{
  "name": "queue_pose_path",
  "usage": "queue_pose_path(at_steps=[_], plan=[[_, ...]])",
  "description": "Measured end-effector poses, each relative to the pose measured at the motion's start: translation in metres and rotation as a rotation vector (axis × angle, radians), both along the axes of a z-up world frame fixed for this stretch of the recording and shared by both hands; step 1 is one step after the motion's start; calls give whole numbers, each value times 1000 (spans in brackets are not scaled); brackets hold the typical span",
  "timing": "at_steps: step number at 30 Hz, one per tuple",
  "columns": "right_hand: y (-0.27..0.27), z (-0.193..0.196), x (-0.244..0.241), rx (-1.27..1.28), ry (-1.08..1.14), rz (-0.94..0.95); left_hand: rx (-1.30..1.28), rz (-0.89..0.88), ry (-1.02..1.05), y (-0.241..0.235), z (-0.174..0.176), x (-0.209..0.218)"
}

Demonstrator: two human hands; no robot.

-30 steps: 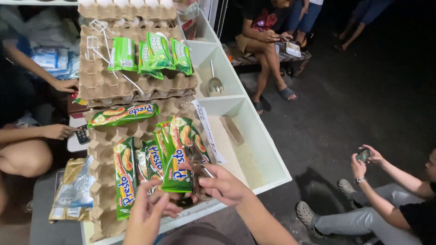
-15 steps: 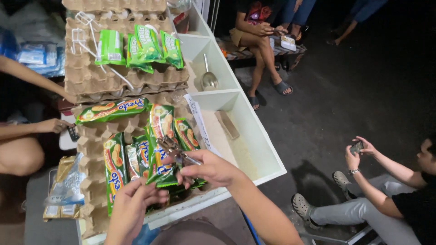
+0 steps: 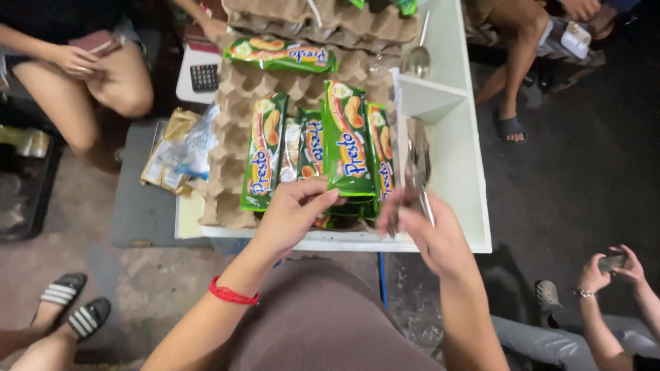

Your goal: Manually assembling snack display strips by punching holes in individual packages and sliding them onto a plastic hanger.

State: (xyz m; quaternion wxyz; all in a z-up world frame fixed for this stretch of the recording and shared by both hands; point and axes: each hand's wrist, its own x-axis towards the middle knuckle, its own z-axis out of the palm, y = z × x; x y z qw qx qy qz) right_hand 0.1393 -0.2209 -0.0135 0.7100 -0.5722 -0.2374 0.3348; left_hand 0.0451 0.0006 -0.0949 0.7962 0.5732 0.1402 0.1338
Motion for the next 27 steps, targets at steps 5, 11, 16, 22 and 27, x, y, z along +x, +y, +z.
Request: queue_pose_path(at_steps=[5, 11, 16, 22, 27], plan=[[-38, -37, -66, -294, -46, -26, 113, -17, -15, -14, 4, -5], [-12, -47, -80, -258, 8, -132, 259, 8, 12, -18, 50, -10], [-5, -52, -83, -123, 93, -142, 327, 51, 3, -24, 62, -14], [4, -51, -89, -67, 95, -167, 354, 84, -63, -25, 66, -17], [7, -54, -91, -36, 100, -189, 357, 90, -93, -24, 66, -19]])
